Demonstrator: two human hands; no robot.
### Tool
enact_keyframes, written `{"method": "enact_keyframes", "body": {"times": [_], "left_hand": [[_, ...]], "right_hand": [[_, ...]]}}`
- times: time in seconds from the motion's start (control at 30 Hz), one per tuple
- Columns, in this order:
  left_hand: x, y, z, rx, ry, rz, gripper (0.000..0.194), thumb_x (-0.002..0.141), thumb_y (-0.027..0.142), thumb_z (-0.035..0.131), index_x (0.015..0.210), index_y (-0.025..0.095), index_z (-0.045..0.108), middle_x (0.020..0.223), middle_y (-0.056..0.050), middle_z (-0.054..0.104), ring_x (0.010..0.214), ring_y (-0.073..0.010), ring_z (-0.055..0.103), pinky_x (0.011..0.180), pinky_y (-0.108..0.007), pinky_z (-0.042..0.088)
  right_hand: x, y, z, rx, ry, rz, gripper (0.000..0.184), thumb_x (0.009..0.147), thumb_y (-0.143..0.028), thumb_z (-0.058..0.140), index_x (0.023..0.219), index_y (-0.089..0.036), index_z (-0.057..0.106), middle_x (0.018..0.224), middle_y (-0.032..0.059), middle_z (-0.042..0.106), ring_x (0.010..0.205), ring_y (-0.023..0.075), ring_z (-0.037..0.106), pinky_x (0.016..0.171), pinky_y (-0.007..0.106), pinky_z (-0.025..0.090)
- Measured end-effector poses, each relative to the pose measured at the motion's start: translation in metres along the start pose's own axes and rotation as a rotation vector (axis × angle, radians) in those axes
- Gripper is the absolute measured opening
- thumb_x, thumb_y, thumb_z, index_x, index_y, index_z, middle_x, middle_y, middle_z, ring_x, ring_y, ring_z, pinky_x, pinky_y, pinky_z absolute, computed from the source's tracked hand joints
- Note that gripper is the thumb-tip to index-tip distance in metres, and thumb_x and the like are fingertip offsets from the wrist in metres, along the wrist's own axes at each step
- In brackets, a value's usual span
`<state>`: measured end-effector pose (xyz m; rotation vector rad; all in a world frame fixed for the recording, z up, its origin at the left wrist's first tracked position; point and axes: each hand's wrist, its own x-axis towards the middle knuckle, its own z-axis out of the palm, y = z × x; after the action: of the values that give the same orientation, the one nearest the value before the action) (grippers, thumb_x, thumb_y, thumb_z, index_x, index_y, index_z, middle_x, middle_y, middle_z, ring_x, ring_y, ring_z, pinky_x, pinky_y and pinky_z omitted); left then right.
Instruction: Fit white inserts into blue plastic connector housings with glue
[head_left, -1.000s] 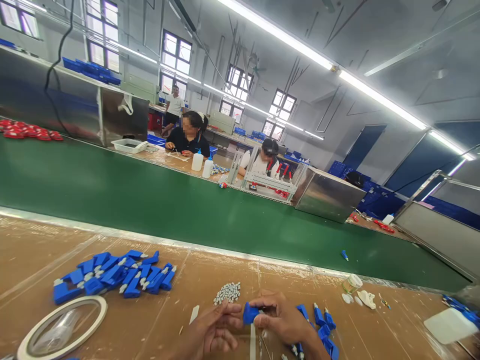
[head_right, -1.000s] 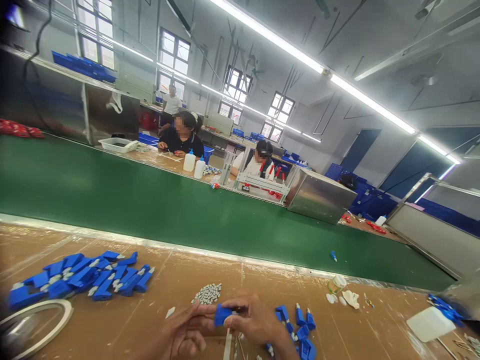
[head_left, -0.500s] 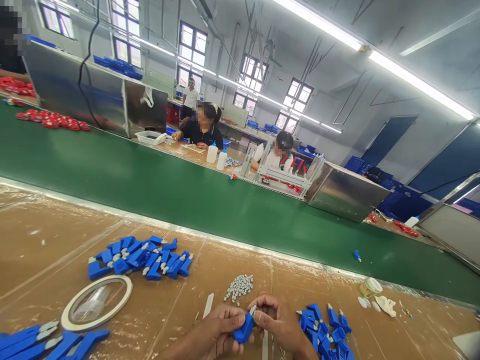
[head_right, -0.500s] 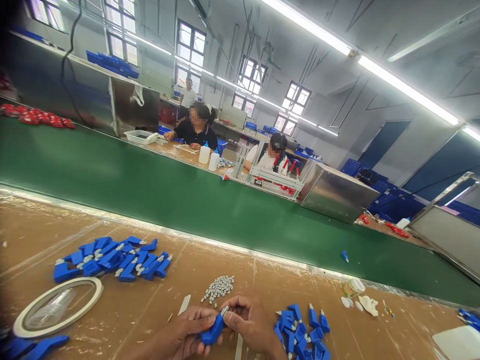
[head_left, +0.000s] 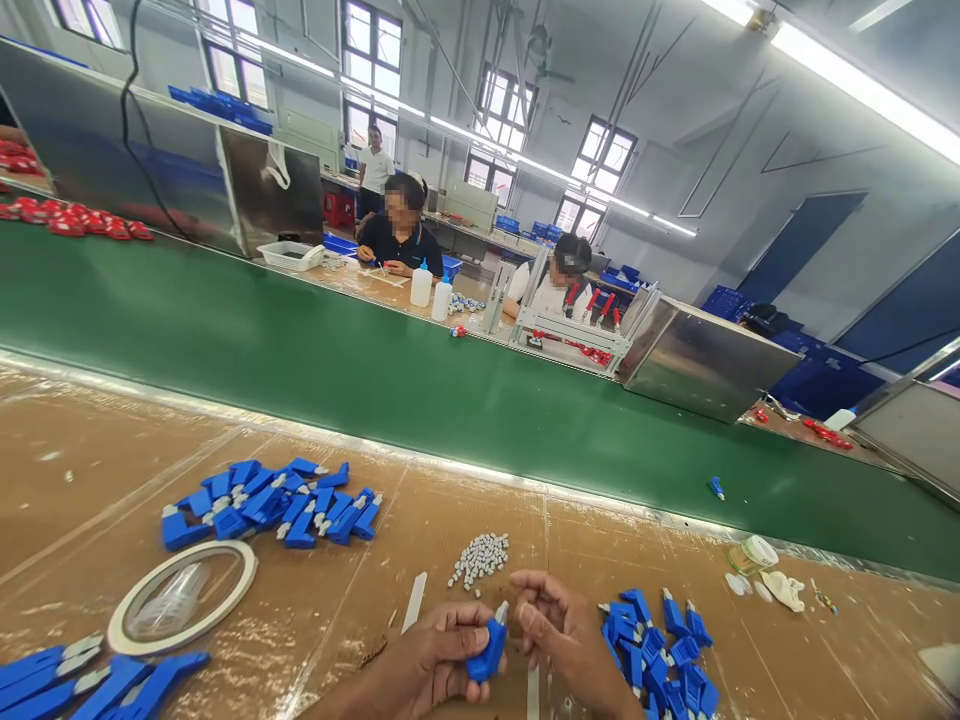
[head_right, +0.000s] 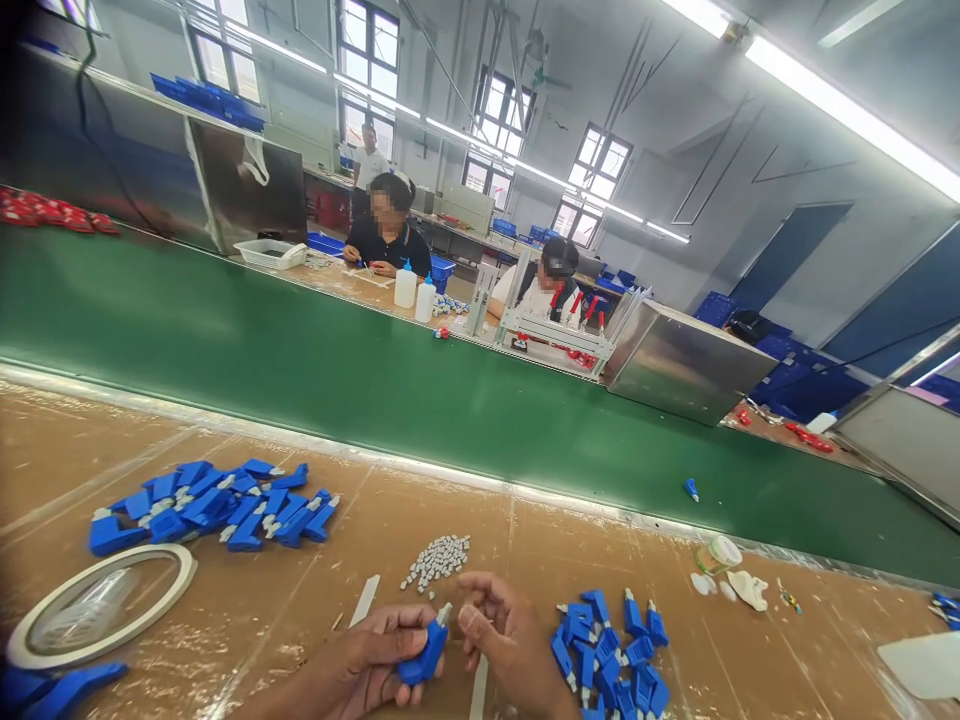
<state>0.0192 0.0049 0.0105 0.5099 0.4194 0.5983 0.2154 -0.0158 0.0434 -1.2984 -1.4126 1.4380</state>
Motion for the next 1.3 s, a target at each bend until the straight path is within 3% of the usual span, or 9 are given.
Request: {"method": "enact_keyframes", "body": {"times": [0.1, 0.27, 0.4, 0.57, 0.73, 0.9, 1.07, 1.3], "left_hand": [[0.0, 0.007, -0.002, -0.01, 0.063, 0.042, 0.034, 0.062, 0.035, 0.089, 0.078, 0.011, 0.071, 0.073, -0.008, 0.071, 0.055, -0.0095, 0.064, 0.052, -0.016, 0.045], [-0.001, 0.017, -0.005, -0.036, 0.122, 0.095, 0.037, 0.059, 0.033, 0.091, 0.083, 0.011, 0.073, 0.076, -0.006, 0.071, 0.058, -0.009, 0.064, 0.054, -0.016, 0.046], [-0.001, 0.017, -0.007, -0.079, 0.124, 0.117, 0.035, 0.061, 0.028, 0.09, 0.086, 0.009, 0.074, 0.075, -0.007, 0.071, 0.059, -0.0095, 0.064, 0.054, -0.016, 0.047], [0.0, 0.015, -0.01, -0.098, 0.121, 0.118, 0.029, 0.065, 0.023, 0.087, 0.086, 0.009, 0.073, 0.077, -0.008, 0.072, 0.059, -0.0104, 0.065, 0.054, -0.017, 0.049], [0.0, 0.015, -0.012, -0.095, 0.112, 0.113, 0.023, 0.072, 0.02, 0.082, 0.088, 0.008, 0.072, 0.078, -0.01, 0.072, 0.06, -0.0098, 0.065, 0.055, -0.016, 0.049], [-0.001, 0.015, -0.011, -0.1, 0.1, 0.114, 0.024, 0.07, 0.022, 0.084, 0.086, 0.009, 0.072, 0.075, -0.008, 0.07, 0.06, -0.0091, 0.063, 0.055, -0.016, 0.048], [-0.001, 0.016, -0.011, -0.095, 0.103, 0.115, 0.025, 0.07, 0.023, 0.084, 0.087, 0.008, 0.072, 0.076, -0.007, 0.07, 0.06, -0.008, 0.062, 0.057, -0.016, 0.048], [-0.001, 0.017, -0.011, -0.088, 0.114, 0.111, 0.03, 0.066, 0.028, 0.087, 0.086, 0.009, 0.073, 0.075, -0.006, 0.069, 0.058, -0.0077, 0.062, 0.056, -0.015, 0.048]], "right_hand": [[-0.018, 0.004, -0.002, -0.088, 0.029, 0.043, 0.051, 0.082, -0.063, 0.065, 0.109, -0.021, 0.069, 0.075, -0.0011, 0.055, 0.06, 0.0122, 0.049, 0.053, 0.023, 0.042], [-0.042, 0.031, 0.012, -0.056, -0.052, 0.1, 0.055, 0.062, -0.065, 0.079, 0.094, -0.02, 0.074, 0.074, -0.0009, 0.055, 0.06, 0.0123, 0.045, 0.056, 0.025, 0.036], [-0.047, 0.044, 0.023, -0.016, -0.085, 0.179, 0.055, 0.058, -0.066, 0.081, 0.086, -0.019, 0.071, 0.07, -0.0025, 0.054, 0.057, 0.0101, 0.042, 0.054, 0.024, 0.032], [-0.044, 0.046, 0.027, -0.019, -0.091, 0.18, 0.058, 0.058, -0.071, 0.077, 0.079, -0.018, 0.066, 0.065, -0.0046, 0.049, 0.054, 0.0088, 0.037, 0.052, 0.023, 0.028], [-0.044, 0.042, 0.031, -0.044, -0.079, 0.148, 0.052, 0.065, -0.068, 0.075, 0.074, -0.018, 0.068, 0.067, -0.0028, 0.05, 0.057, 0.0103, 0.04, 0.054, 0.024, 0.031], [-0.045, 0.042, 0.035, -0.135, -0.059, 0.08, 0.045, 0.07, -0.063, 0.074, 0.069, -0.018, 0.071, 0.07, -0.0007, 0.052, 0.058, 0.0118, 0.043, 0.052, 0.024, 0.031], [-0.045, 0.043, 0.038, -0.166, -0.023, 0.049, 0.05, 0.07, -0.067, 0.073, 0.07, -0.017, 0.071, 0.069, -0.0016, 0.049, 0.054, 0.0103, 0.039, 0.05, 0.024, 0.029], [-0.044, 0.039, 0.04, -0.251, -0.02, 0.027, 0.051, 0.074, -0.066, 0.068, 0.07, -0.015, 0.073, 0.069, 0.0017, 0.052, 0.057, 0.0133, 0.045, 0.05, 0.025, 0.031]]}}
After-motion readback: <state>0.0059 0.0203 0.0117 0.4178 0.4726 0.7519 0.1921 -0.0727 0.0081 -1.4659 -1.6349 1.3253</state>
